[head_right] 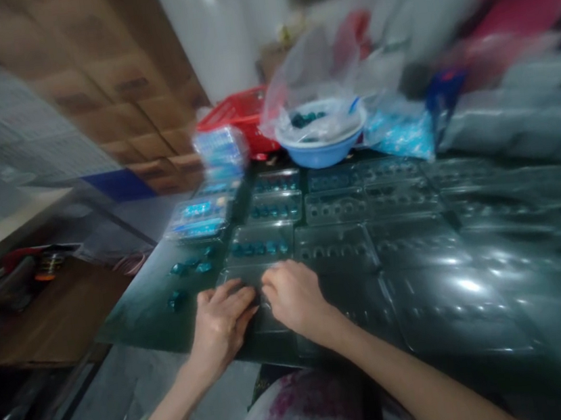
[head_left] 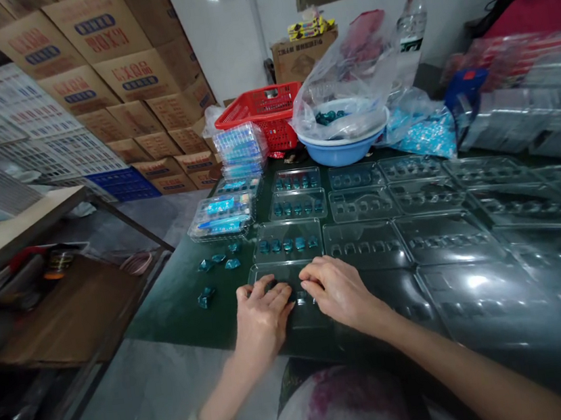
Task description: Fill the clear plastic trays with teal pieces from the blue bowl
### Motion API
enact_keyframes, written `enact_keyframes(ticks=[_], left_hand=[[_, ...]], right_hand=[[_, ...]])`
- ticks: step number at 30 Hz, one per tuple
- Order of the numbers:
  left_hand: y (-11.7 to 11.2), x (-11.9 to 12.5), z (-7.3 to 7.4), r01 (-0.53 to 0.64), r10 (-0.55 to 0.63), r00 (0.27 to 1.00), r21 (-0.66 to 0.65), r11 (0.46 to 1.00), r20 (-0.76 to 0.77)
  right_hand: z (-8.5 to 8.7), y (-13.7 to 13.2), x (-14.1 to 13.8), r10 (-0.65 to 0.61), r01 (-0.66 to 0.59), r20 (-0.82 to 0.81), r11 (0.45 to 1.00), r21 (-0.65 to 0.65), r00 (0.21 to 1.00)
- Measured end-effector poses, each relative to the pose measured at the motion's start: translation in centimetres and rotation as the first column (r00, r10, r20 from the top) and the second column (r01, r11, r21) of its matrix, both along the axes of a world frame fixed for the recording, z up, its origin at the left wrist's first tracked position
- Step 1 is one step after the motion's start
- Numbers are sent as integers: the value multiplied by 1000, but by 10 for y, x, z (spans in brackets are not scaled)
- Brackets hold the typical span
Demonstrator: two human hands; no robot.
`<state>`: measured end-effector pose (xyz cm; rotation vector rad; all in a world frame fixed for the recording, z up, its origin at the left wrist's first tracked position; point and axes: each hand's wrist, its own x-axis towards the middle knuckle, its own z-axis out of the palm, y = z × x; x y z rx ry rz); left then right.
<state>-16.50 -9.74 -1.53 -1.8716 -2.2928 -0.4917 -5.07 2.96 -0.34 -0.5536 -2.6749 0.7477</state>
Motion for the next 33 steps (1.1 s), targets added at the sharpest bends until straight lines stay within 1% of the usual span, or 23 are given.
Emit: enact_keyframes(ticks=[3,6,8,10,14,17,21,25,27,30,33], left_hand=[[-4,1,10,-8,8,1000,35,999,3],[-10,-2,23,-28,21,998,115,993,64],[-13,-4,27,-27,15,996,133,991,87],[-14,-5,26,-12,3,996,101,995,91],[-10,-5,15,7,-12,996,60,998,84],[-7,-5,11,39,-43,997,57,998,70],[-5,-6,11,71,-73,996,40,997,56],[-6,-7,6,64,-66,998,86,994,18],[-7,-6,5,64,-65,998,102,993,9],[-7,-1,8,61,-65,998,111,992,26],[-5,3,14,76,-81,996,97,992,49]], right_hand=[[2,2,1,-9,10,-4,999,41,1000],[4,4,1,-6,6,-1,999,42,1000],[5,2,0,22,-22,-7,999,31,1000],[7,0,-2,72,-71,-15,997,31,997],[7,-6,-9,190,-191,17,980,61,982],[3,-8,-15,228,-231,49,970,79,973],[-1,-7,-20,238,-244,66,964,103,969],[-1,-4,-21,246,-253,76,961,112,966],[-1,-2,-19,222,-229,69,966,124,973],[-1,-1,-16,183,-194,81,967,166,980],[-2,-6,-15,178,-202,127,956,213,976]])
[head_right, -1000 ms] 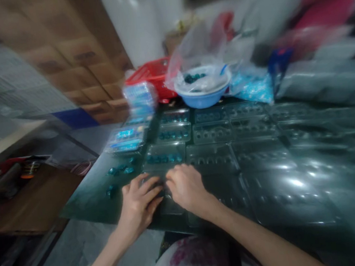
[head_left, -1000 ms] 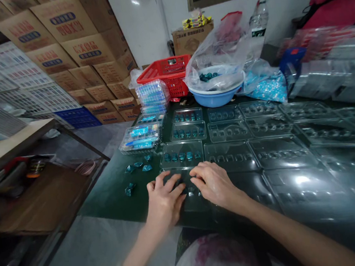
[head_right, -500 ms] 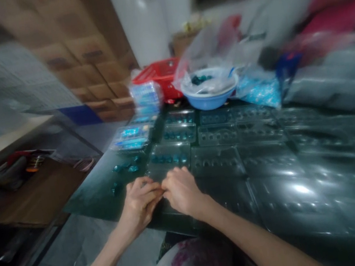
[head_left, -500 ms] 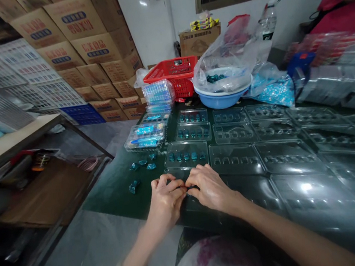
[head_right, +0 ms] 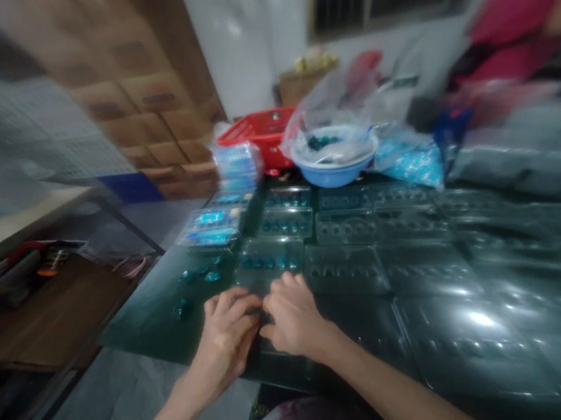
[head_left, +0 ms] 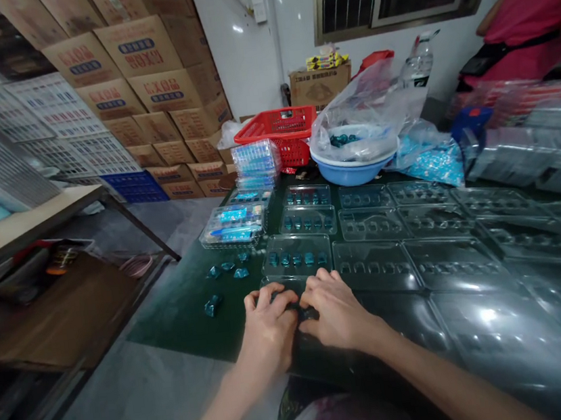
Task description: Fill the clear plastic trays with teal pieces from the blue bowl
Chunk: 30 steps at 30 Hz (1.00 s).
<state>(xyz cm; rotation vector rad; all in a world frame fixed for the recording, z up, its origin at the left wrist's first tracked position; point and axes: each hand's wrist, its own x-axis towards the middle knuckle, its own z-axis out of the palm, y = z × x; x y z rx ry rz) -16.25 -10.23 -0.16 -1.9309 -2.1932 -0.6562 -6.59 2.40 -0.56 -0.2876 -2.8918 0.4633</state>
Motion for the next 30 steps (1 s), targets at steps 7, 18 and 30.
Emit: enact_keyframes(ticks=[7,18,30], left_hand=[[1,-2,-3,35,-35,999,-2,999,-27],[-3,0,-13,-43,48,998,158,986,-30],[-6,-1,-21,-77,77,997,188,979,5]], right_hand=[[7,-19,-7,-138,134,58,988,74,989],[10,-21,-10,-145,141,77,988,56,986],[-7,-17,-13,-139,139,6,990,27,990]])
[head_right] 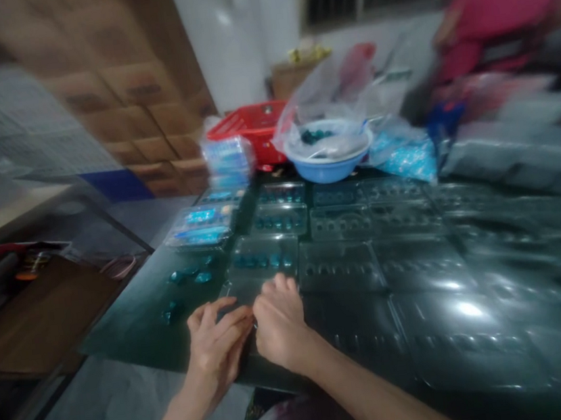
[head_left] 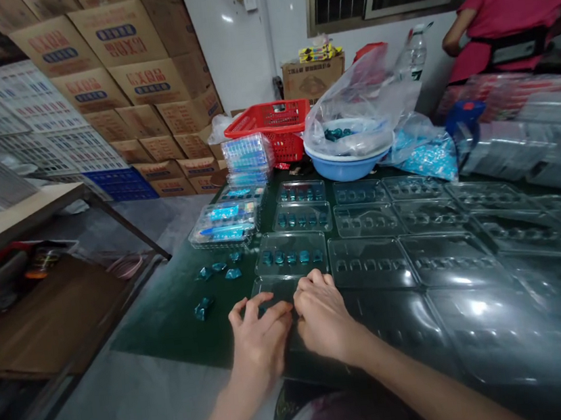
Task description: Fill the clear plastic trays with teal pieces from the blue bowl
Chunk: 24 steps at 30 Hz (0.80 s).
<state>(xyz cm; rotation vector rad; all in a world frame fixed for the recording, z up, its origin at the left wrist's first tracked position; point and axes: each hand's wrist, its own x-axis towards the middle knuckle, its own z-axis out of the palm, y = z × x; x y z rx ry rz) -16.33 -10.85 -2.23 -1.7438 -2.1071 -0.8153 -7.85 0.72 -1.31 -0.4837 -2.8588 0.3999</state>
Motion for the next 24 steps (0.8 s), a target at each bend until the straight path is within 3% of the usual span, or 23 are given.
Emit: enact_keyframes(ticks=[11,20,24], left_hand=[[0,2,3,7,-7,1000,-13,1000,11],[0,1,-1,-8,8,1000,-8,1000,-2],[0,2,1,-10,9,1000,-18,1000,-12]], right_hand=[[-8,-5,-1,-50,49,-69,999,-14,996],[-2,19,4,-68,27,-125,952,-304,990],[7,25,10,-77,31,-158,961,-277,984]])
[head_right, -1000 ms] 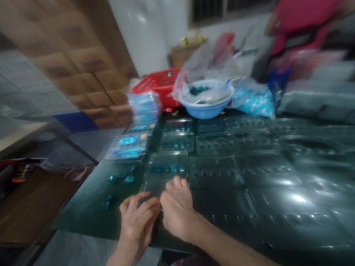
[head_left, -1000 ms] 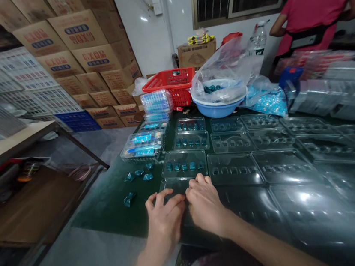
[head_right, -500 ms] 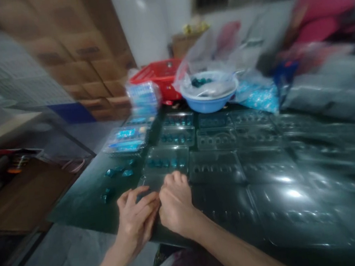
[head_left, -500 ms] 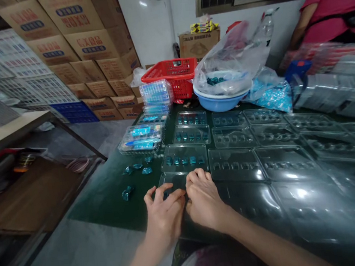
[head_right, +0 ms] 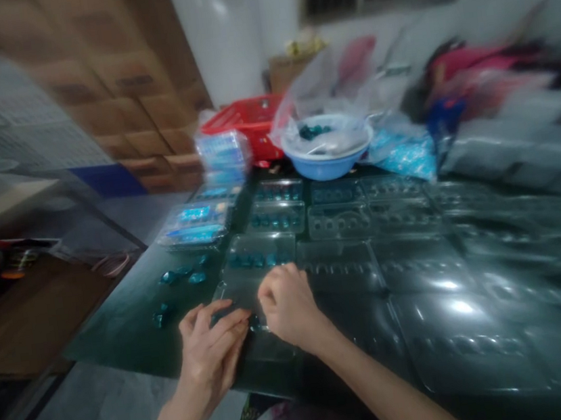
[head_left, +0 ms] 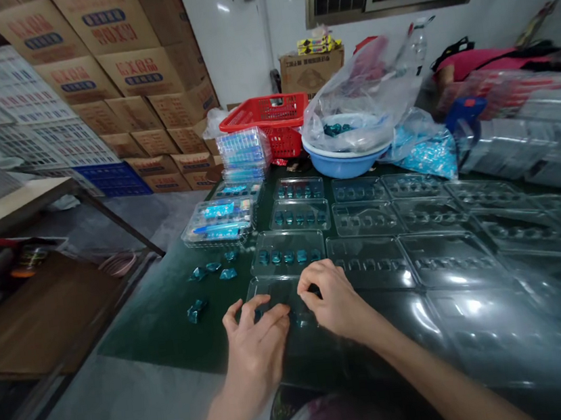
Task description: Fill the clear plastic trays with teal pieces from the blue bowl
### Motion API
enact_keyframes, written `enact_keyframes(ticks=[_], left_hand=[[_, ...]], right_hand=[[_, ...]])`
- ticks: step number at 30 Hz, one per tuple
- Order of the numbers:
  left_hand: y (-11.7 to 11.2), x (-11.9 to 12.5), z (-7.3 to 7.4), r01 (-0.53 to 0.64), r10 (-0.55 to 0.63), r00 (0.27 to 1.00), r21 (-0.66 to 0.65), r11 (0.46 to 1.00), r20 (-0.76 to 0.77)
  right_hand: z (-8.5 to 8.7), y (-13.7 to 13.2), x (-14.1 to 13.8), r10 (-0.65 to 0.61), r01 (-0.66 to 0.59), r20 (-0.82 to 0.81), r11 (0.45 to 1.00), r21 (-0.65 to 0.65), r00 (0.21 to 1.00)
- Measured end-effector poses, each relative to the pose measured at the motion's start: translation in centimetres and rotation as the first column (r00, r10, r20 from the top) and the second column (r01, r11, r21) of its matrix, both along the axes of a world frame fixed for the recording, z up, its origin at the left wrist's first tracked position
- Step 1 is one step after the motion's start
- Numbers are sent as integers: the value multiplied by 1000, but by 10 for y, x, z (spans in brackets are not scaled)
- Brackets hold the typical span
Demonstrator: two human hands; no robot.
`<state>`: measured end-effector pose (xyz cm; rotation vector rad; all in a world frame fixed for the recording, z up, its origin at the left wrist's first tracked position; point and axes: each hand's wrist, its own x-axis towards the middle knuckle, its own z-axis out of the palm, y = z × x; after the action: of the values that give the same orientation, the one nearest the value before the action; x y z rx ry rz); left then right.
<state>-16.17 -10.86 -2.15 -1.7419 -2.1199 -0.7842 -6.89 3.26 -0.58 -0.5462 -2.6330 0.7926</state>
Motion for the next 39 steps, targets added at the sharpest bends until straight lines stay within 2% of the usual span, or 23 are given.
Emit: enact_keyframes(ticks=[5,10,14,22,28,32,39], left_hand=[[1,1,2,3,-2,1000,14,1000,-17],[0,2,5,16,-16,1000,0,1000,-1],[0,2,8,16,-16,1000,-17,1000,-23],[0,-2,0,5,-5,1000,4,1000,-9],[2,-1,3,9,-8,1000,5,1000,-2],[0,-2,0,16,-16,1000,-8,1000,-16],[-2,-3,0,12,-13,999,-32,999,-50]], right_hand=[[3,-17,5,42,-57,82,979,195,996],[4,-35,-3,-25,-43,204,946,322,979],[7,-36,-9,-23,-63,246,940,336,969],[-4,-33,-3,69,-113,125,916,384,990],[-14,-34,1,117,-124,44,889,442,992],[-20,-36,2,84,-103,62,885,453,995],[-17,-35,6,97,-141,130,910,390,987]])
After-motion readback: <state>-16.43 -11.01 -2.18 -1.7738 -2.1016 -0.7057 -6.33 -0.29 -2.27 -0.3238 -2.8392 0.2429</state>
